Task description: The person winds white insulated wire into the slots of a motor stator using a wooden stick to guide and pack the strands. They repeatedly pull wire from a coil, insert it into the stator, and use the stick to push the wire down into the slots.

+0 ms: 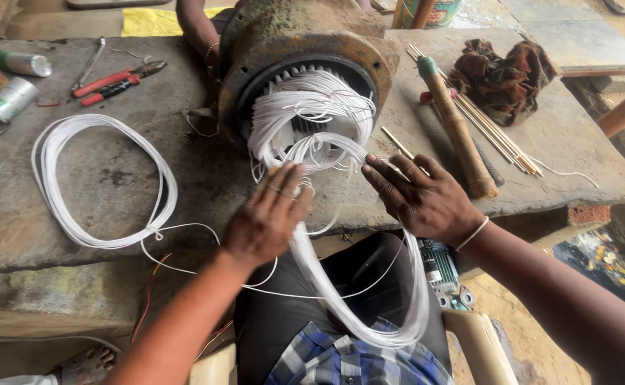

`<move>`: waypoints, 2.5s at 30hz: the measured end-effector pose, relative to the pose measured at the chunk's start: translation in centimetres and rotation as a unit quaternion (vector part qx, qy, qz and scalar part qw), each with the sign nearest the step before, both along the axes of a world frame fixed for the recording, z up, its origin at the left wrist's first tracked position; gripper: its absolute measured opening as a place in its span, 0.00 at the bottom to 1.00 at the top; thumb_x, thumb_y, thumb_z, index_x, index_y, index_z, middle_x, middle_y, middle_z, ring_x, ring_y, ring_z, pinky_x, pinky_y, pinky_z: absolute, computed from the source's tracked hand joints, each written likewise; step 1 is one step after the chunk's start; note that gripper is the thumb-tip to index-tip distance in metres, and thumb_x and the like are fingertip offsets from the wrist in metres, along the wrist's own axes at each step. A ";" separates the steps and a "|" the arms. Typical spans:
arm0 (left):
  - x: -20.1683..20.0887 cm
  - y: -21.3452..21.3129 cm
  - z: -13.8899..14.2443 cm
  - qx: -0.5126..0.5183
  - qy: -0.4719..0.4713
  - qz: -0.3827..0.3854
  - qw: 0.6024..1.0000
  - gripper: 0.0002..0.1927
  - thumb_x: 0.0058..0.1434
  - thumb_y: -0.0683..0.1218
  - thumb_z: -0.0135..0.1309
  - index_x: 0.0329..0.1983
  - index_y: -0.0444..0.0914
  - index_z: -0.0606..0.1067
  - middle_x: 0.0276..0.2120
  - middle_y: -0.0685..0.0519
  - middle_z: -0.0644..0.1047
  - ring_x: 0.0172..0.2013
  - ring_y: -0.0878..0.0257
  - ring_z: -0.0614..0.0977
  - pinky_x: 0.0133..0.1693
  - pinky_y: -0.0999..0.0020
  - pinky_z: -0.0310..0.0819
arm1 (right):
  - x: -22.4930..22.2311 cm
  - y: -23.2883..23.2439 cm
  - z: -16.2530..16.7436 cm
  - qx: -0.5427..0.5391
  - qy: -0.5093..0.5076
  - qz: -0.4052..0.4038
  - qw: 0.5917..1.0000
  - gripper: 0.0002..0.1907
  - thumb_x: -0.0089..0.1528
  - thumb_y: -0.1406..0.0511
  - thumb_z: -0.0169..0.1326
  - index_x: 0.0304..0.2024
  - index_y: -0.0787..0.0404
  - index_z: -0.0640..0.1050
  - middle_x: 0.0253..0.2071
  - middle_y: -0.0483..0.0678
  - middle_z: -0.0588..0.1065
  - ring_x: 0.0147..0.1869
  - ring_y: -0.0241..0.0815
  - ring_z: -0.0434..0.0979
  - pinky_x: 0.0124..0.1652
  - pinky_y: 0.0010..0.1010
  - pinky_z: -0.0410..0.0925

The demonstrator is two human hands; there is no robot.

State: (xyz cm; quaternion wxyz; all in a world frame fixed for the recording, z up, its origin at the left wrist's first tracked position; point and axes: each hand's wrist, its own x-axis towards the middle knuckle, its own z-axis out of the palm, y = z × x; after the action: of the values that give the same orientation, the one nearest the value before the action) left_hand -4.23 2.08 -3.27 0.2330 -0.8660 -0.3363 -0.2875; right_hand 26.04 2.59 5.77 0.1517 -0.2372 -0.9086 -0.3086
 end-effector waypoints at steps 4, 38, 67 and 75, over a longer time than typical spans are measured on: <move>-0.2 0.7 1.1 -0.006 0.005 0.006 1.000 0.17 0.71 0.40 0.46 0.61 0.31 0.74 0.64 0.30 0.70 0.65 0.37 0.72 0.66 0.49 0.66 | -0.5 0.3 0.3 0.028 -0.023 -0.009 0.999 0.28 0.65 0.63 0.55 0.66 0.69 0.71 0.64 0.54 0.76 0.61 0.46 0.72 0.51 0.34 0.66; 1.4 5.1 3.3 -0.119 0.147 0.252 0.949 0.25 0.62 0.44 0.51 0.64 0.40 0.73 0.60 0.31 0.70 0.21 0.59 0.84 0.23 0.66 0.81 | -3.7 5.0 0.9 0.097 -0.207 -0.035 0.973 0.21 0.64 0.59 0.48 0.57 0.58 0.76 0.58 0.59 0.75 0.37 0.37 0.75 0.26 0.21 0.68; 1.4 3.0 8.3 -0.216 0.309 0.216 0.901 0.32 0.67 0.61 0.43 0.74 0.55 0.57 0.68 0.30 0.61 0.22 0.63 0.82 0.21 0.67 0.79 | -7.5 6.2 2.8 -0.008 -0.369 -0.188 0.910 0.27 0.69 0.56 0.40 0.71 0.44 0.57 0.57 0.73 0.71 0.18 0.30 0.71 0.17 0.20 0.61; 3.7 3.5 6.3 -0.230 0.342 0.270 0.870 0.36 0.64 0.63 0.45 0.74 0.56 0.54 0.67 0.35 0.64 0.21 0.63 0.81 0.16 0.67 0.77 | -6.3 5.8 3.1 0.072 -0.374 -0.115 0.917 0.27 0.68 0.62 0.41 0.71 0.49 0.60 0.58 0.70 0.73 0.15 0.23 0.65 0.14 0.17 0.59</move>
State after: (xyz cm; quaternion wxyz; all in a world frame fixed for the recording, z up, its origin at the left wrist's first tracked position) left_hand -0.54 5.57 3.03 0.1967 -0.8148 -0.5126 0.1863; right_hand 19.77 8.44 8.88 -0.2193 -0.1952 -0.8407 -0.4550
